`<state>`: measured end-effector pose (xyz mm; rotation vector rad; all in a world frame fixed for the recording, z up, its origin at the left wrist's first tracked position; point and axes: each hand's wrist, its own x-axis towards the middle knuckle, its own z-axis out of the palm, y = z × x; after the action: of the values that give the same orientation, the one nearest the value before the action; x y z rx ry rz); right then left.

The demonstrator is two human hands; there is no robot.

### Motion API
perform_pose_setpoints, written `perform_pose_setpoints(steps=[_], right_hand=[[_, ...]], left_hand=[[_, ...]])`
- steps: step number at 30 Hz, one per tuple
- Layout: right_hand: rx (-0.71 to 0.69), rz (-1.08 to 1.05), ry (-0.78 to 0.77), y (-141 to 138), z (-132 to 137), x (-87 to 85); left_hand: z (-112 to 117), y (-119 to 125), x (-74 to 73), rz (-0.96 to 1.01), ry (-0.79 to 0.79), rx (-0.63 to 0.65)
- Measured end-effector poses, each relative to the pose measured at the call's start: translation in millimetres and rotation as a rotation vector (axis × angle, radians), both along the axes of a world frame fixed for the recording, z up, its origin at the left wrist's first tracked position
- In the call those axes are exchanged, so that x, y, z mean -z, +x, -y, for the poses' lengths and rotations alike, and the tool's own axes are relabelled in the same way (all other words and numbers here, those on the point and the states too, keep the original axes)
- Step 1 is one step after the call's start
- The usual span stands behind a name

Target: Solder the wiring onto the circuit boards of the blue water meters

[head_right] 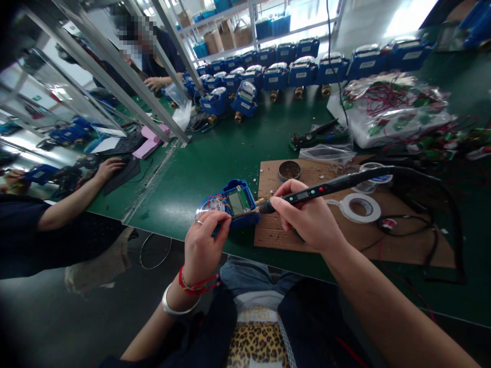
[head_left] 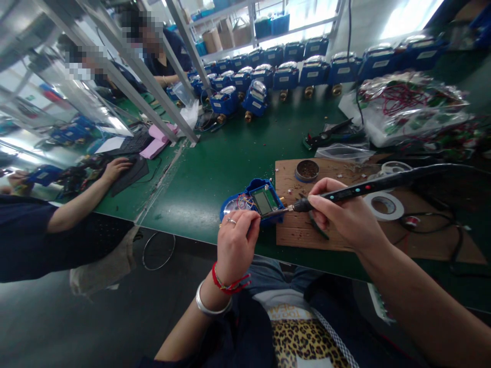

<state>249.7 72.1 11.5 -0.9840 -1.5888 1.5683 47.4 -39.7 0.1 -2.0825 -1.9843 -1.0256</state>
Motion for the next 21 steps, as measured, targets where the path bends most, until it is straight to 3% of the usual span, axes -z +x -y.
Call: perform_pose_setpoints(steps=[13,21], right_hand=[[0.019,0.067,0.136,-2,9,-2.4],[0.075,0.301,0.564,0,24,-17.7]], left_hand=[[-1,-1,2.2,0.018,0.004,0.015],[0,-2,3.6,0.014,0.012,0.013]])
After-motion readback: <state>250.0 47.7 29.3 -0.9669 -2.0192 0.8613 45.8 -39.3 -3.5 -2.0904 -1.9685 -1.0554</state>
